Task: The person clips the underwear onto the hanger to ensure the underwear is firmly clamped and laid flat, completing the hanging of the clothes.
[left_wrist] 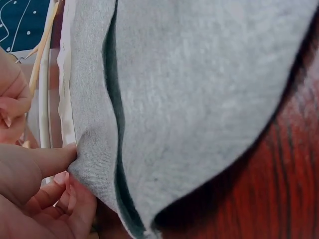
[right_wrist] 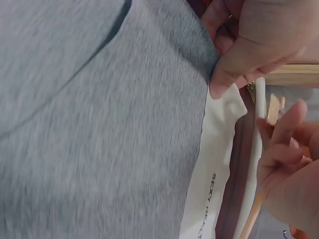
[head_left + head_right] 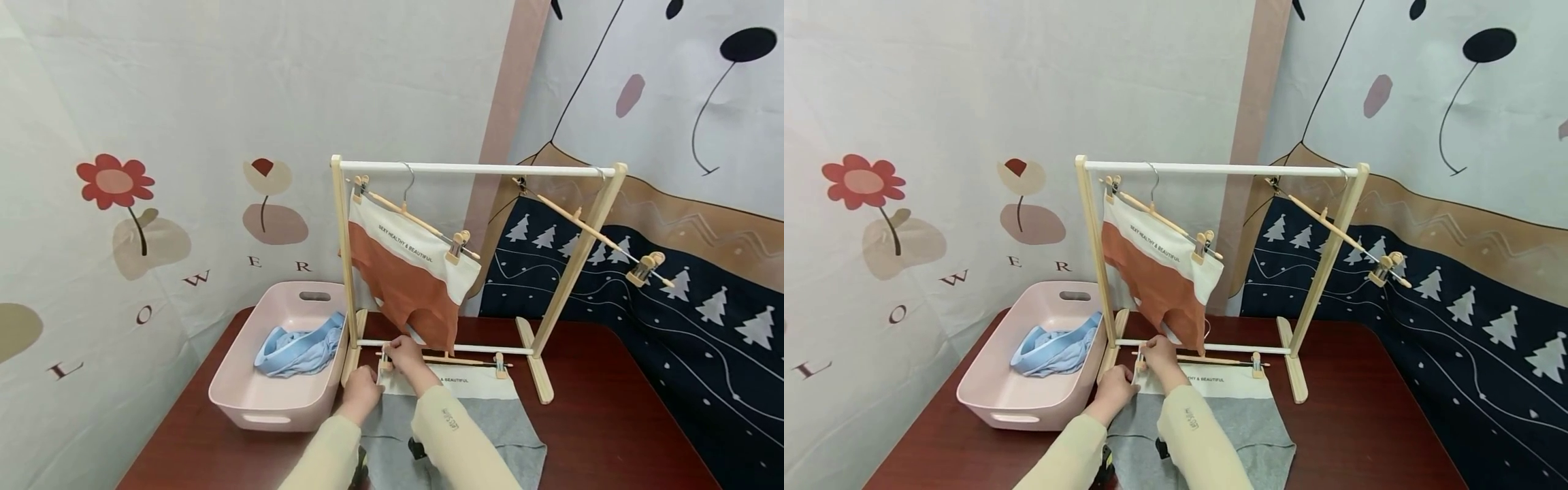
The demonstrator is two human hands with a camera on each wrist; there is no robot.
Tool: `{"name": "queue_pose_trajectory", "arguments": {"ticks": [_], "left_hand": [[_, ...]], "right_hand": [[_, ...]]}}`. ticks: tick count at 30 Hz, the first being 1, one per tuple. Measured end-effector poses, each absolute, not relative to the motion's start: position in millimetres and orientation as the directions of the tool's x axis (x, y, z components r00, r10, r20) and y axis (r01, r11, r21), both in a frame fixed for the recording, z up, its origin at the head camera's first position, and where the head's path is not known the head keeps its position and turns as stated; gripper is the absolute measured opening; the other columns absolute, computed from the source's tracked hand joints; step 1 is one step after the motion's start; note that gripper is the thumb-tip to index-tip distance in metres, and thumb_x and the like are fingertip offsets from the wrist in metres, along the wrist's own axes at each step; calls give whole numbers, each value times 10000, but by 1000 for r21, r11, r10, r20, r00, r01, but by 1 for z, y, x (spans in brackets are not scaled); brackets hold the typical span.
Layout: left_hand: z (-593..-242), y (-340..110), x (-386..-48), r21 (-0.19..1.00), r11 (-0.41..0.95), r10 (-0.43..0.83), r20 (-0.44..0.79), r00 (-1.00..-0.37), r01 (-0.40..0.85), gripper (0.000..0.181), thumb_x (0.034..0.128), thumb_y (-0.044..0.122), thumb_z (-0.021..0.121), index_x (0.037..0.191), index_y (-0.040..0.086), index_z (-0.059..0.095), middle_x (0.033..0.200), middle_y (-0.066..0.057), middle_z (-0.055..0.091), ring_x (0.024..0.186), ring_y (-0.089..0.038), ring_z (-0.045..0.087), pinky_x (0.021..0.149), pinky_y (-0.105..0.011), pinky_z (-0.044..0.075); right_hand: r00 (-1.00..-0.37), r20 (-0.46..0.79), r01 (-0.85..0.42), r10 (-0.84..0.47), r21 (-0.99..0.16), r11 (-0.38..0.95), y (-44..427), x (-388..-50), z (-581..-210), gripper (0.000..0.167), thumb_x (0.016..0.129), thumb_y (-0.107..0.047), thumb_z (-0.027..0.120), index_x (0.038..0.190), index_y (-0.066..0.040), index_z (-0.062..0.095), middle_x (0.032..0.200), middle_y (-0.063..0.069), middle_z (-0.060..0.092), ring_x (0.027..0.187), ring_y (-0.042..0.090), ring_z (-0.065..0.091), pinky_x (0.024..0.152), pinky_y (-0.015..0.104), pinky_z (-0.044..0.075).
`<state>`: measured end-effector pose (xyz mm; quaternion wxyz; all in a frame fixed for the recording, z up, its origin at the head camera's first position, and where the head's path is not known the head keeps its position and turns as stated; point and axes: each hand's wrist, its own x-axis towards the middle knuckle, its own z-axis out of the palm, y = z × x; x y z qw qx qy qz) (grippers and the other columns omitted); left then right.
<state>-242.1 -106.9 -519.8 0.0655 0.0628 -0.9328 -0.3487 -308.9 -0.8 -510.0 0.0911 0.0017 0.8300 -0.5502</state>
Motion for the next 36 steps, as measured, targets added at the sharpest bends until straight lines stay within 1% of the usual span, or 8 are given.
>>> {"name": "queue_pose_trajectory", "arguments": {"ticks": [5, 7, 14, 19, 24, 28, 33, 36], "left_hand": [[-518, -107, -244, 653, 755, -148, 79, -986, -61, 202, 702, 21, 746, 839, -29, 607, 791, -143, 626, 744, -281, 593, 670, -387, 487], [-518, -107, -245, 653, 754, -149, 72, -986, -66, 210, 701, 7, 714, 882, -38, 619, 833, -164, 640, 783, -301, 606, 700, -403, 494], [-524, -101, -252, 689, 718, -216, 87, -972, -98, 164, 830, 82, 635, 949, -28, 658, 882, -175, 671, 810, -311, 633, 702, -419, 497], [-527, -101, -254, 726, 681, -253, 113, -961, -94, 108, 868, 48, 587, 907, -7, 672, 859, -148, 677, 775, -279, 627, 666, -384, 487], [-527, -104, -255, 825, 565, -259, 152, -954, -22, 90, 844, 74, 640, 825, -12, 658, 701, -91, 631, 624, -153, 539, 575, -289, 441], [-526, -105, -254, 868, 496, -237, 153, -959, 16, 116, 865, 113, 652, 850, -1, 646, 703, -74, 631, 623, -97, 510, 569, -246, 421], [-524, -105, -251, 894, 441, -210, 189, -959, 80, 107, 882, 61, 626, 954, -11, 658, 791, -123, 672, 690, -132, 579, 597, -239, 449], [-523, -105, -249, 891, 441, -219, 220, -950, 105, 124, 886, 100, 639, 926, -11, 677, 830, -128, 689, 723, -155, 608, 619, -232, 466]], "right_hand": [[-954, -198, 119, -226, -940, 320, 9, -312, -506, 401, 943, -140, 565, 1300, 15, 468, 1129, 158, 617, 479, 90, 507, 420, 209, 307], [-938, -205, 101, -280, -933, 347, 13, -312, -502, 437, 951, -127, 548, 1357, 6, 458, 1165, 167, 618, 454, 98, 480, 406, 216, 299], [-925, -147, -42, -350, -877, 479, 22, -308, -481, 331, 936, -146, 582, 1246, -28, 580, 1096, 128, 624, 423, 107, 461, 447, 269, 391], [-918, -74, -157, -391, -835, 528, 28, -308, -472, 262, 898, -138, 642, 1142, -46, 619, 999, 78, 616, 528, 134, 505, 582, 366, 511], [-907, 32, -276, -420, -798, 536, 34, -309, -461, 220, 795, -78, 724, 996, -39, 644, 882, 67, 641, 715, 113, 576, 617, 253, 485], [-901, 20, -258, -433, -827, 500, 41, -311, -453, 241, 760, -65, 738, 978, -28, 642, 857, 71, 638, 661, 128, 603, 580, 256, 509], [-878, -6, -244, -479, -855, 458, 50, -311, -447, 275, 811, -117, 733, 1053, -4, 668, 863, 89, 678, 741, 245, 656, 655, 323, 544], [-865, 0, -251, -501, -866, 433, 54, -310, -444, 265, 823, -120, 727, 1052, 4, 676, 837, 111, 698, 737, 243, 674, 649, 319, 545]]}}
